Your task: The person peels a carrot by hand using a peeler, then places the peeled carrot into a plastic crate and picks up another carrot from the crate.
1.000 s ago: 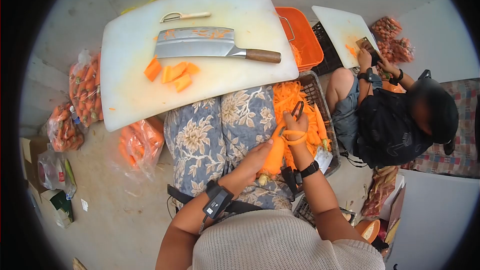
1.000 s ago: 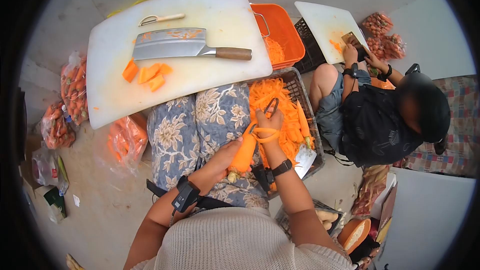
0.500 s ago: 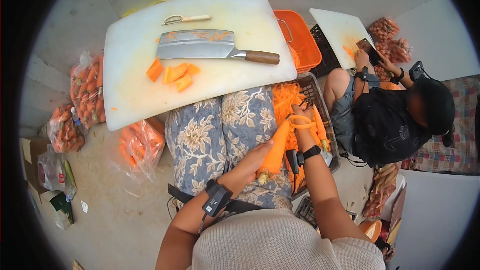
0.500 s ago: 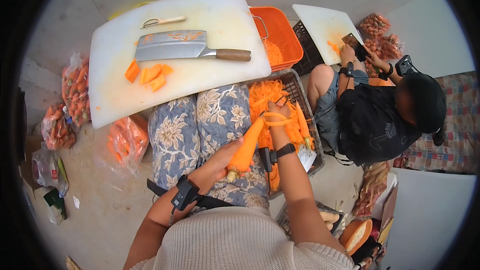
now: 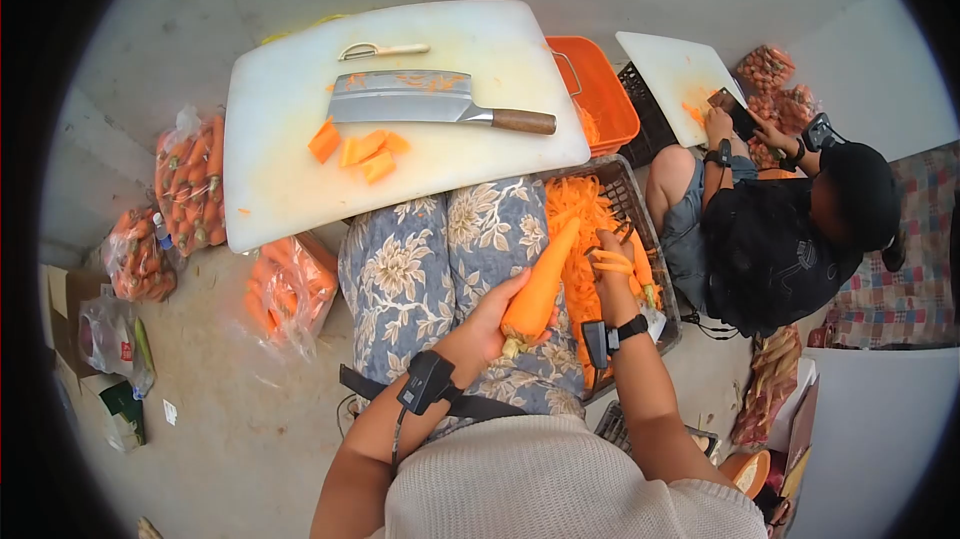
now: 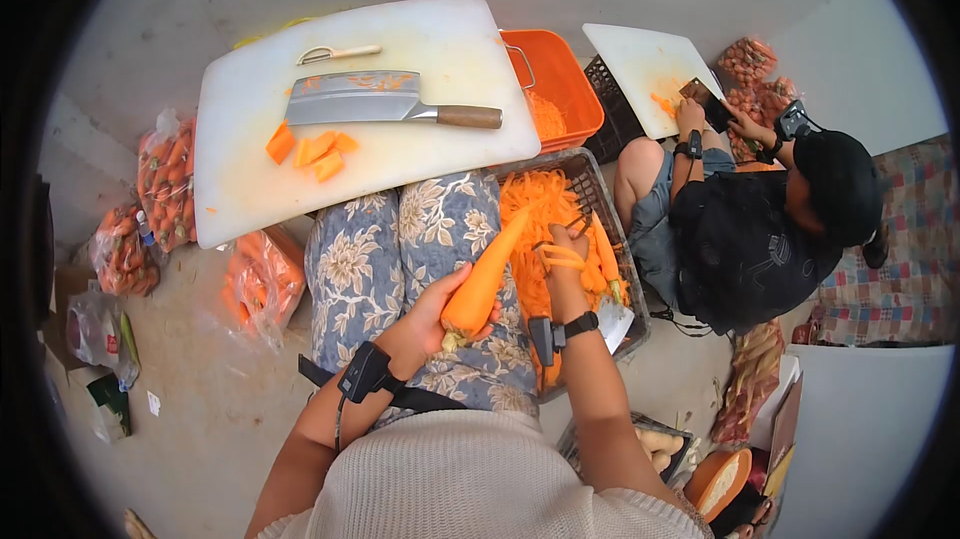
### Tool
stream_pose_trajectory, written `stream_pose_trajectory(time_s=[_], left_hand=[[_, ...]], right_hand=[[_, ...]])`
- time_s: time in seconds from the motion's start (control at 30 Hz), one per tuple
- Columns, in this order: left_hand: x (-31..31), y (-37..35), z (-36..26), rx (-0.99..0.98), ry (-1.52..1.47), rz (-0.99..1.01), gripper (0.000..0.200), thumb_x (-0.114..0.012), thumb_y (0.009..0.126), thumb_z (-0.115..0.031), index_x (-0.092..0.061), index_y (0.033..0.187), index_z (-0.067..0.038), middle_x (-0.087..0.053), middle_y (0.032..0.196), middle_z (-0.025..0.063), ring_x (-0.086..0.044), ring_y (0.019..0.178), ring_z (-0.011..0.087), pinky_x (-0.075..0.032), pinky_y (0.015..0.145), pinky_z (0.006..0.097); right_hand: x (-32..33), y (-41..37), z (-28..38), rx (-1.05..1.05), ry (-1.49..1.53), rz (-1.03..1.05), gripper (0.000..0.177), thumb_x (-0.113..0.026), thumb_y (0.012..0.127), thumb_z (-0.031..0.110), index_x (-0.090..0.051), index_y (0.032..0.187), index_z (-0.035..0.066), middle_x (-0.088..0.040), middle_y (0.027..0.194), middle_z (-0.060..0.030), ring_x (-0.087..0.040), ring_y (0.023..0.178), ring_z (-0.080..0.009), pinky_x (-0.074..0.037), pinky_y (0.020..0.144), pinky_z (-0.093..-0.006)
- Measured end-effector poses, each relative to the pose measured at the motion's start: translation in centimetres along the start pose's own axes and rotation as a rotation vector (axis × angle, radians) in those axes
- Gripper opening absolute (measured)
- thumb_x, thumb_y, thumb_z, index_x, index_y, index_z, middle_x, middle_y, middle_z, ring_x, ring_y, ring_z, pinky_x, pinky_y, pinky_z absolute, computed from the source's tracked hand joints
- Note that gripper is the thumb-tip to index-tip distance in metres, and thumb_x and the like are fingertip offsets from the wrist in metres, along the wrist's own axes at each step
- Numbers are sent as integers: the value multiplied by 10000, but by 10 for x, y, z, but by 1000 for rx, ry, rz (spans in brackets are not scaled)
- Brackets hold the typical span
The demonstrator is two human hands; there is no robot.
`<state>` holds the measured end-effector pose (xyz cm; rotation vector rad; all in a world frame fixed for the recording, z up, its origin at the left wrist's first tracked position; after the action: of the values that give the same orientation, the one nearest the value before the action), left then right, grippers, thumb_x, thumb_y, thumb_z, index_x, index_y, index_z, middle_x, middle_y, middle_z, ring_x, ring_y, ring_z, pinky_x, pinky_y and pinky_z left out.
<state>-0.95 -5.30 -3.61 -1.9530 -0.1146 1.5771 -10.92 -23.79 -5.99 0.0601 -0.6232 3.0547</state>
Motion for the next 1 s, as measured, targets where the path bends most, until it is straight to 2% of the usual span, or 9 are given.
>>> stream_pose_trajectory(time_s=[0.1, 0.17, 0.2, 0.27, 0.3, 0.37, 0.6, 0.87, 1.0], left_hand=[[-2, 4, 2, 15, -68, 72, 473, -479, 869, -463, -476, 1124, -65, -592, 942, 132, -608, 808, 219, -525, 662, 384], [-4, 1, -1, -43, -22, 45, 478, -413, 905, -441, -464, 1189, -59, -581, 973, 118, -596, 837, 225, -520, 697, 394], [-6, 1, 1, -42, -18, 44, 478, -413, 905, -441, -464, 1189, -59, -581, 973, 118, -596, 837, 225, -520, 697, 394], [-6, 2, -4, -166, -14, -10, 435, -395, 924, -402, -462, 1202, -74, -571, 1057, 111, -591, 895, 221, -507, 744, 375], [-5, 6, -2, -167, -13, -10, 435, -395, 924, -402, -462, 1202, -74, -571, 1057, 111, -591, 895, 221, -507, 744, 375], [5, 14, -1, -197, 21, -56, 420, -380, 933, -392, -459, 1213, -88, -557, 1118, 95, -575, 963, 196, -483, 806, 336], [-3, 8, -8, -209, 119, -104, 458, -354, 936, -422, -447, 1227, -82, -558, 1116, 76, -568, 987, 157, -474, 822, 289], [-7, 6, -11, -124, 135, -36, 452, -370, 914, -473, -488, 1125, -92, -608, 880, 65, -619, 636, 141, -504, 445, 296], [-1, 9, -9, -115, 89, -84, 464, -378, 907, -482, -484, 1103, -76, -604, 814, 87, -610, 584, 165, -487, 393, 304]], right_hand=[[-5, -35, 25, 119, -63, 87, 162, -606, 775, 101, -448, 804, 76, -470, 673, -45, -475, 509, -119, -408, 448, -261], [-16, -63, 43, 442, -181, 115, 305, -654, 726, 121, -444, 912, 0, -487, 925, -128, -527, 832, -187, -461, 668, -308], [-20, -79, 43, 442, -178, 114, 305, -654, 726, 121, -444, 912, 0, -487, 925, -128, -527, 832, -187, -461, 668, -308], [-41, -114, 47, 434, -126, 269, 339, -662, 713, 131, -447, 928, -20, -454, 1025, -183, -450, 1028, -271, -398, 844, -368], [-44, -121, 47, 435, -125, 269, 339, -662, 713, 131, -447, 928, -20, -454, 1025, -183, -450, 1028, -271, -398, 844, -368], [-60, -147, 65, 796, -494, 253, 380, -675, 684, 135, -444, 935, -33, -446, 1052, -222, -424, 1062, -346, -355, 895, -402], [-67, -141, 66, 817, -613, 221, 440, -676, 676, 161, -451, 977, -67, -455, 1039, -235, -398, 1083, -381, -336, 915, -408], [-78, -130, 63, 780, -635, 273, 498, -673, 691, 157, -446, 1064, -82, -468, 1001, -203, -421, 1045, -356, -340, 913, -400], [-81, -121, 63, 774, -573, 290, 454, -677, 691, 167, -465, 1013, -73, -467, 956, -192, -450, 960, -334, -358, 866, -394]])
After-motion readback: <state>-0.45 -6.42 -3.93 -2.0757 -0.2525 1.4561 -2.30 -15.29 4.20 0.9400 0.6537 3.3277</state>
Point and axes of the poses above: each hand's wrist, its own y-axis towards the middle knuckle, its own x-axis out of the back of the hand, z = x × y, the point moved 9 cm from there along y, towards the middle knuckle
